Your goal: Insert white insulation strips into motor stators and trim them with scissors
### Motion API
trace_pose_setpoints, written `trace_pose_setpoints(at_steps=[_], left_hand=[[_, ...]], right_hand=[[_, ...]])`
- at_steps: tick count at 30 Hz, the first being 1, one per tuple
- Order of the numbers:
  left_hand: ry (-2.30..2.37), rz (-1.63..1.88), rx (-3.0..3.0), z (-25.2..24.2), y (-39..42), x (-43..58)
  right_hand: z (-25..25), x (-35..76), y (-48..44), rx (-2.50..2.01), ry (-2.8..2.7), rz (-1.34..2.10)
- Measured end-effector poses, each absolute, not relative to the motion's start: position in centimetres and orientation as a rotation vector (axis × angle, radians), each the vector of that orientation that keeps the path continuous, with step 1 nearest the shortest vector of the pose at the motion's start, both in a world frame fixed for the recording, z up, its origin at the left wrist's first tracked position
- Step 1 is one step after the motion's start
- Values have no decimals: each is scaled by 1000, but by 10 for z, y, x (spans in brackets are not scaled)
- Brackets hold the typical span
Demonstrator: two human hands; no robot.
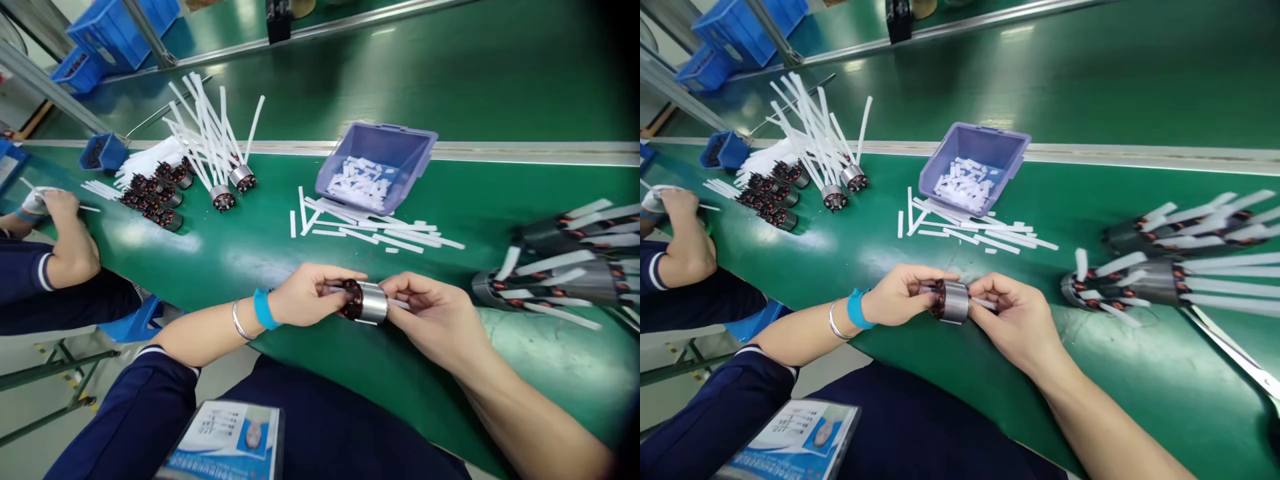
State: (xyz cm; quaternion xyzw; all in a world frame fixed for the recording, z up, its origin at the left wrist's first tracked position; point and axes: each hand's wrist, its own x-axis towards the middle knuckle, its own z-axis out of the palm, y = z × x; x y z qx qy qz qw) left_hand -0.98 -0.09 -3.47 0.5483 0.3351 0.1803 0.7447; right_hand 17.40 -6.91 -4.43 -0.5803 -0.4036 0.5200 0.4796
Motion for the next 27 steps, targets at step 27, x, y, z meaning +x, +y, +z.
trace_pose_setpoints(at_steps=[27], left_hand=[[733,350,1186,-26,-2,-13]], right_hand=[[-36,178,-69,-1331,-1268,1236]])
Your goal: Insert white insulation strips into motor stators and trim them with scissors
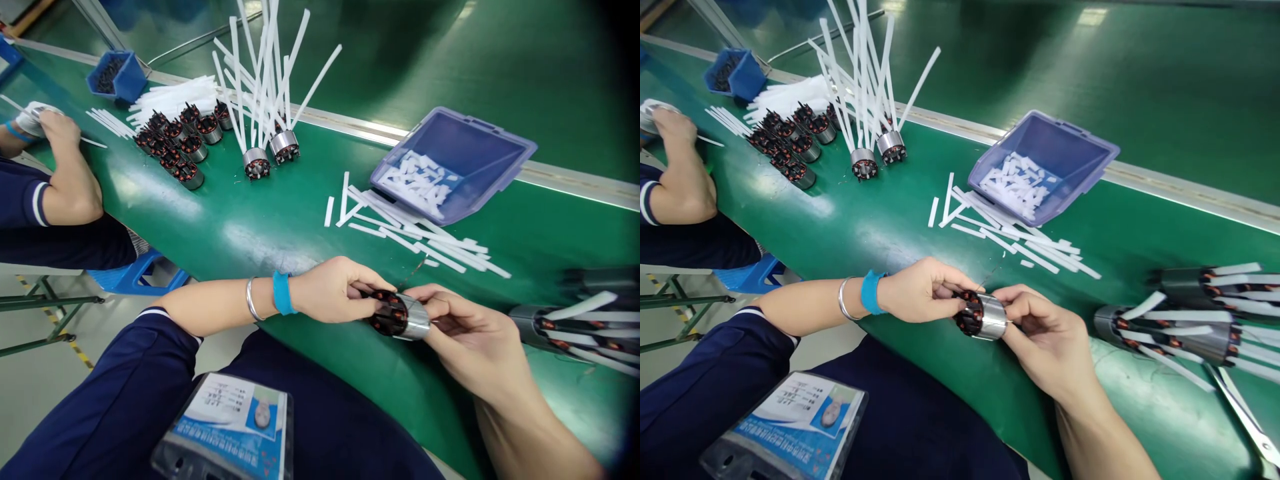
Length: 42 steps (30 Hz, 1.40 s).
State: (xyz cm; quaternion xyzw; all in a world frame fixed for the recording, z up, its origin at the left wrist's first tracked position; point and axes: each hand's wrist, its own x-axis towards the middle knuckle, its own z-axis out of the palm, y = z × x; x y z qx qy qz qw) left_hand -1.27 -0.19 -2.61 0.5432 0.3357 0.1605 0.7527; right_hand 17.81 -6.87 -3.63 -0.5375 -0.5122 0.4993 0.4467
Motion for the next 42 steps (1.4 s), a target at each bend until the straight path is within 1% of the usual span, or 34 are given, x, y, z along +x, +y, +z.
trace_pose_setpoints(at_steps=[5,13,21,26,32,39,42], left_hand=[[677,249,1015,-24,5,-14],[693,332,1085,-30,2,-14],[682,347,1137,-34,-2,-13],[747,422,1154,-39,-7,-8],[746,508,1224,-44,-10,-6],[735,489,1107,-41,-8,-8],[754,460,1106,-35,-5,-10]], right_hand=[[-35,179,-66,-1330,-1238,1240],[-33,181,-67,-1349,-1256,1228],[-31,199,-61,-1311,-1362,1414],[-38,195,-67,-1357,-1384,1278],[-41,185,-68,-1364,-1427,1205],[-46,178,-72,-1359,-1442,1001],[-47,178,-73,-1335,-1454,1019]])
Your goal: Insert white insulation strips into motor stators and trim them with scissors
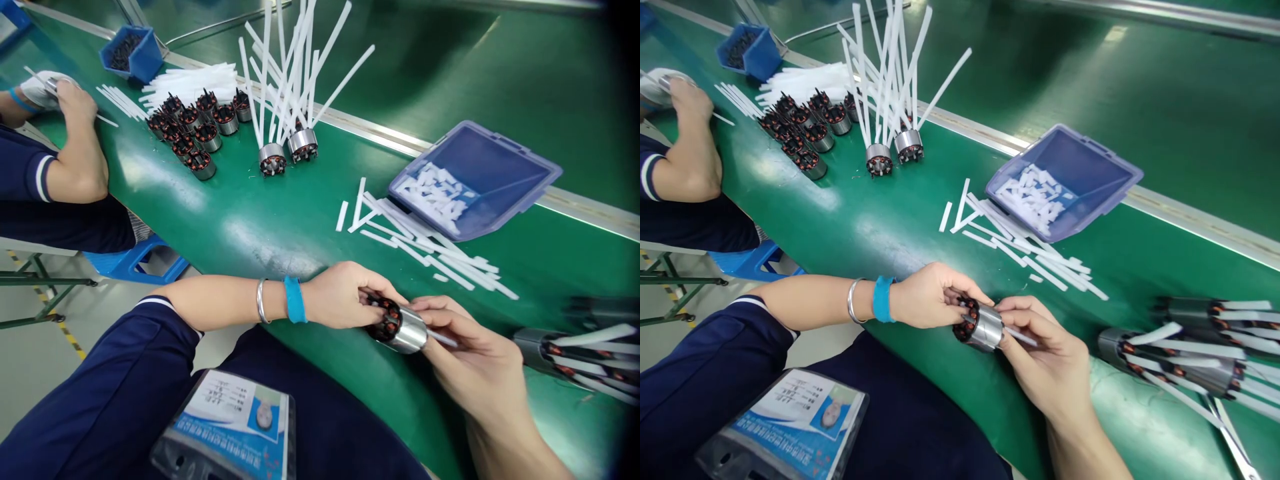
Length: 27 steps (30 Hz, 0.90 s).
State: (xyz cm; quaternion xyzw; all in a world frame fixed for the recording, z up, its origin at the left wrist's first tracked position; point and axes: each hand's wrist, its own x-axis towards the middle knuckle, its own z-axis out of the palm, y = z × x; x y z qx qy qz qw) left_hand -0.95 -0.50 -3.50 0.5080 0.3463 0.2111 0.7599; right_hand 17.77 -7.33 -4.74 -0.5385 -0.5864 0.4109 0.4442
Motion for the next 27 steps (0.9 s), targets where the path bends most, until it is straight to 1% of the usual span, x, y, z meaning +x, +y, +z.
trace_pose_setpoints(at_steps=[6,9,18,23,25,27], left_hand=[[647,244,978,-26,7,-15],[615,196,959,-26,11,-16],[675,289,1046,-34,5,-15],[607,263,997,-28,5,-20],[601,280,976,-26,8,-22],[586,300,929,-23,11,-22]], right_hand=[[-47,182,-71,-1402,-1381,1101],[-47,183,-71,-1428,-1381,1113],[-35,183,-70,-1316,-1512,1101],[-29,186,-65,-1165,-1418,1318],[-31,189,-60,-1210,-1380,1244],[-37,191,-51,-1395,-1400,914]])
